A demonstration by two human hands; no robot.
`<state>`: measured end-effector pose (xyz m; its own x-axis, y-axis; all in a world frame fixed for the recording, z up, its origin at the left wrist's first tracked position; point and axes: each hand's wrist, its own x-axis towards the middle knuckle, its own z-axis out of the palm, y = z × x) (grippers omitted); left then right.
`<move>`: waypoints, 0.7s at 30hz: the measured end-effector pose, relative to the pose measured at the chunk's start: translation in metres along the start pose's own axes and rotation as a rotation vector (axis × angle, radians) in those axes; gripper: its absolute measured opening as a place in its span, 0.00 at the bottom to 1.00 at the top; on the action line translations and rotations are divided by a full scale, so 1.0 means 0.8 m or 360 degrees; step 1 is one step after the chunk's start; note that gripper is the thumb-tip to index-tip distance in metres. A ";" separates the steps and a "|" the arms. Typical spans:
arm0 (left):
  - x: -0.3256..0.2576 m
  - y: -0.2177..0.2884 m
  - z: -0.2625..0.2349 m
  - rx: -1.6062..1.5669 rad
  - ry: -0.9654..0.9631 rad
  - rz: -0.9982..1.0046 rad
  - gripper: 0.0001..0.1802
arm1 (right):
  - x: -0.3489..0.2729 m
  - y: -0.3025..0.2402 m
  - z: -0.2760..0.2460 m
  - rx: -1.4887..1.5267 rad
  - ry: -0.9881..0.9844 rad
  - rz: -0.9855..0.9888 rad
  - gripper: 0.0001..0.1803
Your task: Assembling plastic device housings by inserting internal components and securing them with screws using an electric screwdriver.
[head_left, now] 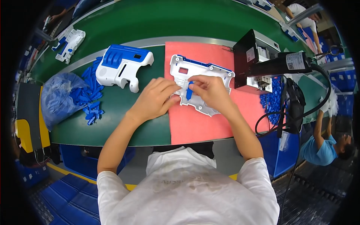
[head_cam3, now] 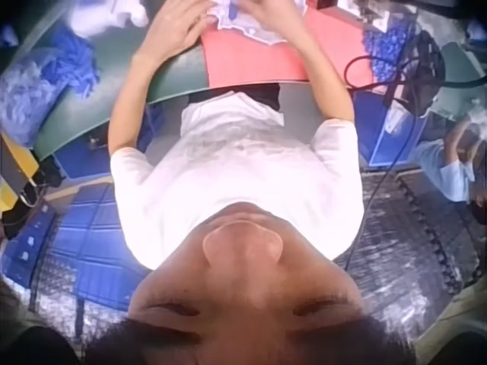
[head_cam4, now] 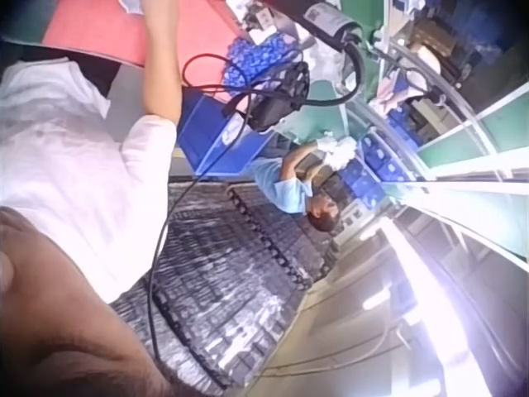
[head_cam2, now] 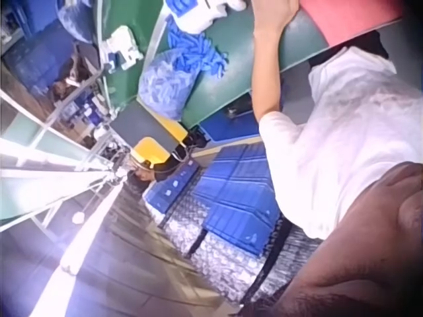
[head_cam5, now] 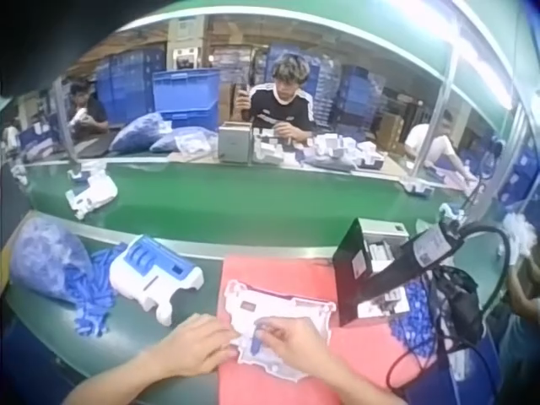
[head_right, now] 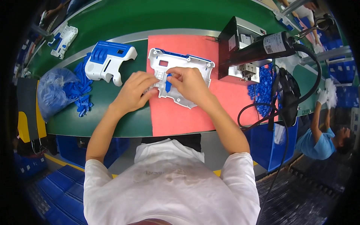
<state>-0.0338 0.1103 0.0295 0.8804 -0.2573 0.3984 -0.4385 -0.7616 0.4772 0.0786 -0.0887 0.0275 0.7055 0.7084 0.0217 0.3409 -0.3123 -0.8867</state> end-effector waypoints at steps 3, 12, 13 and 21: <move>-0.008 -0.003 0.010 0.0060 -0.0030 0.0102 0.22 | -0.003 -0.005 0.001 -0.0192 0.0036 -0.0094 0.11; 0.009 -0.007 0.017 0.0243 -0.0076 0.0237 0.24 | 0.000 -0.002 0.008 -0.0431 0.0239 -0.0301 0.08; 0.010 -0.007 0.018 0.0238 -0.0078 0.0243 0.24 | -0.003 -0.005 0.007 -0.0433 0.0244 -0.0295 0.08; 0.018 -0.012 0.024 0.0108 -0.0086 0.0364 0.27 | -0.048 -0.016 -0.063 -0.0186 0.2254 -0.1155 0.28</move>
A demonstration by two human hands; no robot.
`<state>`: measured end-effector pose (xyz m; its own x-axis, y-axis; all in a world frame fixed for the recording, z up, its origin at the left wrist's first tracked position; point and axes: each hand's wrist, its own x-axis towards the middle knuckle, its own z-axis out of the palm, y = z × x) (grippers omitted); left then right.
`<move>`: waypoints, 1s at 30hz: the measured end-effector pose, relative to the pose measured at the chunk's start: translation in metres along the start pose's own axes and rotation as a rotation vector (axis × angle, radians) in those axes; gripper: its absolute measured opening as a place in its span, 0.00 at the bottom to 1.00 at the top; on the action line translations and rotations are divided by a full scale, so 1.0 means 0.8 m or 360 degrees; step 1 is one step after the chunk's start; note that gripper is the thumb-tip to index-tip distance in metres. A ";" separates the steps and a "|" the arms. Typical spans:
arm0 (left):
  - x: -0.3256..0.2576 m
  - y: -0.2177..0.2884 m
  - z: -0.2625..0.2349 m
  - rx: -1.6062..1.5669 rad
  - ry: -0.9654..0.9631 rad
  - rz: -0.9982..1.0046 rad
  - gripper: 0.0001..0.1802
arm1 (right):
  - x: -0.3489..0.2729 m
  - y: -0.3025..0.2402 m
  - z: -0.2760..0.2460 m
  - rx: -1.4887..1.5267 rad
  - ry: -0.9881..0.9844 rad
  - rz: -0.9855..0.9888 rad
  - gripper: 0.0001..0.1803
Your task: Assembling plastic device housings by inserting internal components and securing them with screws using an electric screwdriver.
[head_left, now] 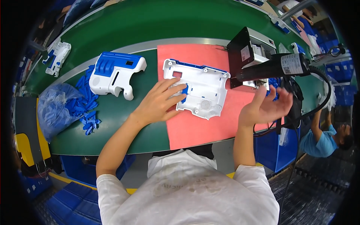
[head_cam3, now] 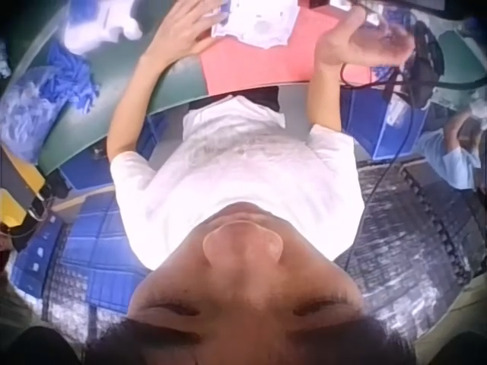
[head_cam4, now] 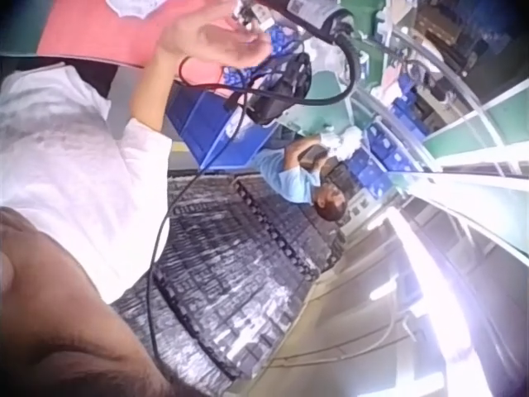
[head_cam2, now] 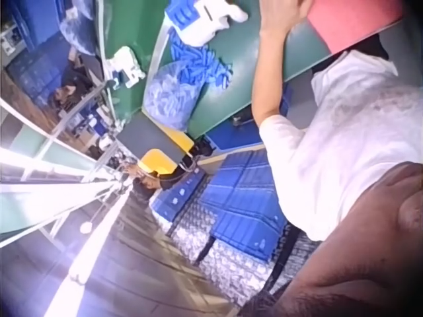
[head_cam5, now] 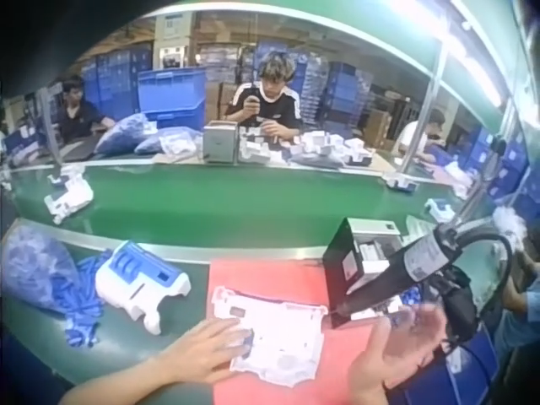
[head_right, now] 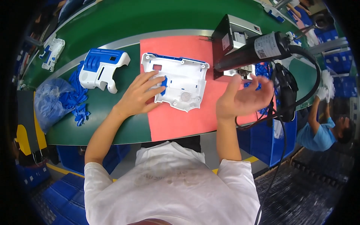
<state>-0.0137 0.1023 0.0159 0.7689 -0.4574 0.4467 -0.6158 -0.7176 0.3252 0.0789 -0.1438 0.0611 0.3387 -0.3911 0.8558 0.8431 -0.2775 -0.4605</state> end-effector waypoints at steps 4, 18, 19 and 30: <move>-0.001 0.004 0.010 -0.0047 -0.0021 -0.0006 0.27 | 0.019 0.038 -0.010 0.0116 -0.0875 0.0939 0.34; 0.016 0.025 0.032 0.0053 0.0117 -0.0125 0.26 | 0.101 0.059 -0.036 0.0606 -0.0220 0.0605 0.42; 0.017 0.025 0.034 0.0053 0.0119 -0.0105 0.26 | 0.096 0.069 -0.034 0.0592 -0.0209 0.0477 0.43; 0.018 0.022 0.038 0.0000 0.0148 -0.0174 0.26 | 0.054 0.086 -0.039 0.0325 -0.0450 0.0786 0.18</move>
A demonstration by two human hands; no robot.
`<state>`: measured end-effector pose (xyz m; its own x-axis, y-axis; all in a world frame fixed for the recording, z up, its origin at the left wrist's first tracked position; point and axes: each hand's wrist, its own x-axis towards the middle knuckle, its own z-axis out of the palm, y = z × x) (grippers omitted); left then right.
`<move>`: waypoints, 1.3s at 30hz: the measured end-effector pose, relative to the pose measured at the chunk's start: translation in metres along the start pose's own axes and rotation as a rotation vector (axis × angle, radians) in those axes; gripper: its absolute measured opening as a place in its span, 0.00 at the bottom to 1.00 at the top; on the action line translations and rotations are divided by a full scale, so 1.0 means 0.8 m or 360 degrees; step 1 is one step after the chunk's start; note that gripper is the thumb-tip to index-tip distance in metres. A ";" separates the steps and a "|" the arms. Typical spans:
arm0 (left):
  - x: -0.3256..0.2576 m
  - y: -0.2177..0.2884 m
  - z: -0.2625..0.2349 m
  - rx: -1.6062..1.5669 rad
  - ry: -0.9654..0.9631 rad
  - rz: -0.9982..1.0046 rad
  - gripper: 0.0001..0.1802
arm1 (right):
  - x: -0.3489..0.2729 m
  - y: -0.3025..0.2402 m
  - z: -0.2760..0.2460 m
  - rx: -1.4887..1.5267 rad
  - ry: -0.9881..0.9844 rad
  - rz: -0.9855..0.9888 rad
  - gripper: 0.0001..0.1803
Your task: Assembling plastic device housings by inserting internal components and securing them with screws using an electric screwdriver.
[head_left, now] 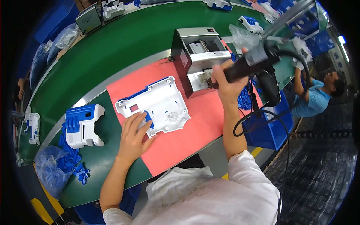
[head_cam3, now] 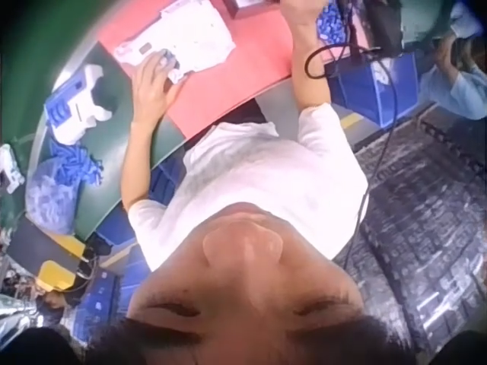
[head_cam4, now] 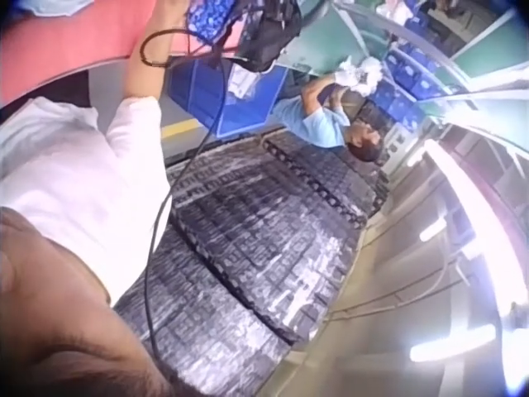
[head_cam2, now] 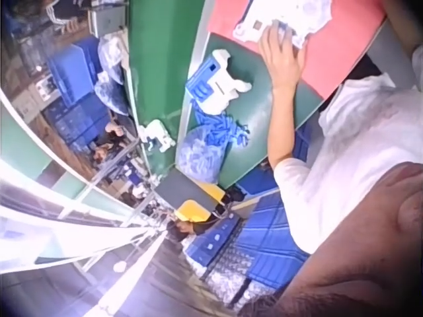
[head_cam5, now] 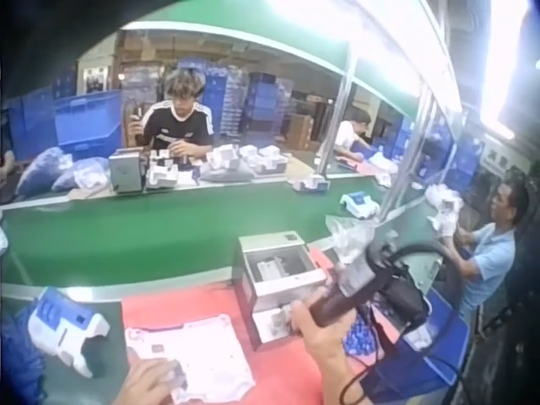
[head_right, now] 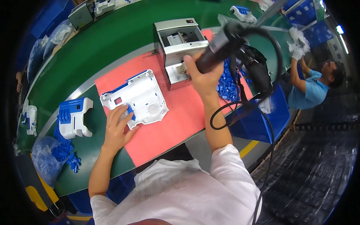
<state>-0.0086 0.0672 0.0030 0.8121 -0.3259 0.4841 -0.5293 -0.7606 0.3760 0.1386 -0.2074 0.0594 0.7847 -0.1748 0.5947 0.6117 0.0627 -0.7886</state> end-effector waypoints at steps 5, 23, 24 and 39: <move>-0.001 -0.001 -0.001 -0.0032 -0.0011 -0.0011 0.26 | 0.000 -0.025 0.003 0.0108 0.0045 -0.0214 0.47; -0.007 0.000 0.006 0.0032 0.0055 0.0054 0.24 | -0.040 -0.049 0.078 0.0508 -0.0401 -0.0105 0.40; -0.005 0.001 0.007 0.0028 0.0066 0.0052 0.23 | -0.047 -0.050 0.097 0.0475 -0.0440 -0.0123 0.41; -0.009 0.004 0.005 0.0029 0.0127 -0.0001 0.19 | -0.094 -0.014 0.184 0.0423 -0.0505 -0.0042 0.34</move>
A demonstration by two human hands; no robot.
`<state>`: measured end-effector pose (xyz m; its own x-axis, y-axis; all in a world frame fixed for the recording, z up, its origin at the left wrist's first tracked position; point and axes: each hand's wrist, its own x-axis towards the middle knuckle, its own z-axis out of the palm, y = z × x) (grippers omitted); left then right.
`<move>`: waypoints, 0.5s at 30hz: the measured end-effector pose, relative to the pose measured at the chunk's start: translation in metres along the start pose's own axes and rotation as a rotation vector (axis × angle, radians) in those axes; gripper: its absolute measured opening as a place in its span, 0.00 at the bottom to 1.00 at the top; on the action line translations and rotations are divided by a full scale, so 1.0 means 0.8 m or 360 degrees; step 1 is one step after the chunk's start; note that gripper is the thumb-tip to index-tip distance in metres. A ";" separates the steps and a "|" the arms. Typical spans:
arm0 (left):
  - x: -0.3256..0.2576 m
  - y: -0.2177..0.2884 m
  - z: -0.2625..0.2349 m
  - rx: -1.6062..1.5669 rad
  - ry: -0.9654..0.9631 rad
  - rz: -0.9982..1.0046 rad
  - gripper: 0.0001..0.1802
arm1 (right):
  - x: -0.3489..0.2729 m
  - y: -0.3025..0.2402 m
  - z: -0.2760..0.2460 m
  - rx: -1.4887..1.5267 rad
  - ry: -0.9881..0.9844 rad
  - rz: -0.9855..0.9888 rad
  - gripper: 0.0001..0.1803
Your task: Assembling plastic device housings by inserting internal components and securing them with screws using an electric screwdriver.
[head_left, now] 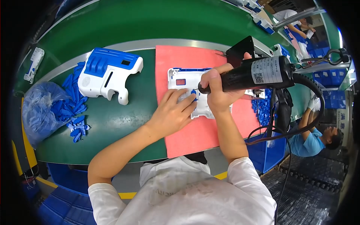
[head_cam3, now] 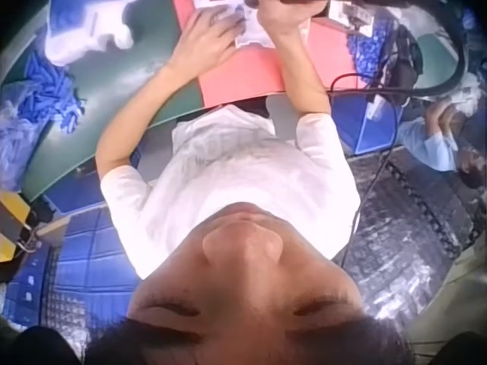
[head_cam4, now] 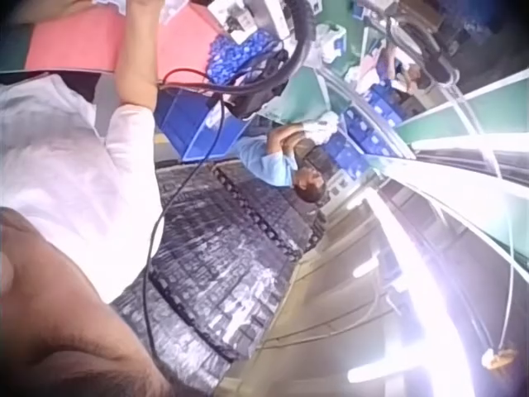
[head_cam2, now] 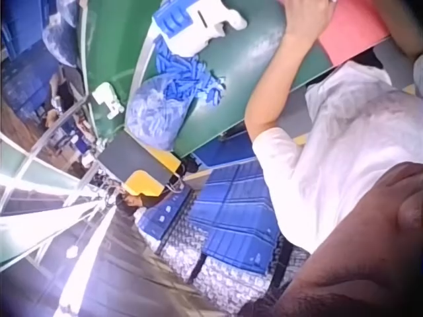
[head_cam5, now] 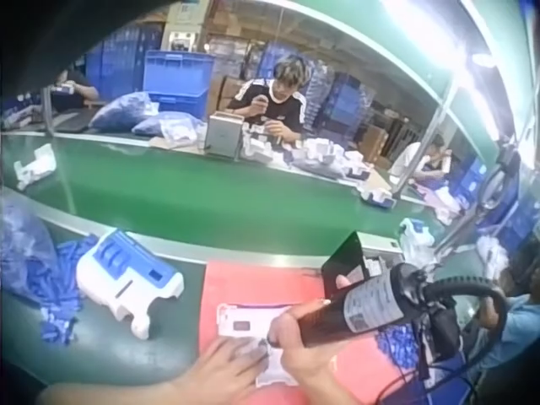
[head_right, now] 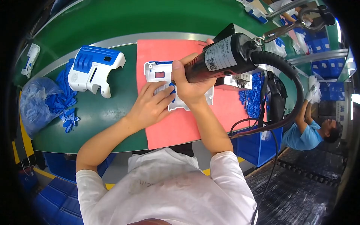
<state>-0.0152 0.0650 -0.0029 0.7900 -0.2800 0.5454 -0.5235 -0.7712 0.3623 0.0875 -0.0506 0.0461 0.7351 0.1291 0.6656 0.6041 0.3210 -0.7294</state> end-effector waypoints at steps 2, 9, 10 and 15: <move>0.000 0.000 0.000 -0.0004 0.0007 -0.0002 0.19 | -0.001 -0.005 0.007 0.0017 0.0021 0.0037 0.32; 0.000 0.001 0.002 -0.0018 0.0028 -0.0013 0.19 | -0.007 0.011 -0.002 -0.0101 0.0033 0.0079 0.21; 0.000 0.001 0.002 -0.0017 0.0025 -0.0019 0.18 | -0.008 0.012 -0.004 -0.0190 -0.0024 0.0035 0.17; 0.000 -0.001 0.002 -0.0043 0.0012 -0.0038 0.19 | -0.009 0.014 0.002 -0.0165 0.0046 0.0063 0.11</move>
<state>-0.0146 0.0646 -0.0043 0.8001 -0.2570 0.5421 -0.5128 -0.7620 0.3955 0.0884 -0.0463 0.0335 0.7665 0.1121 0.6324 0.6021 0.2169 -0.7683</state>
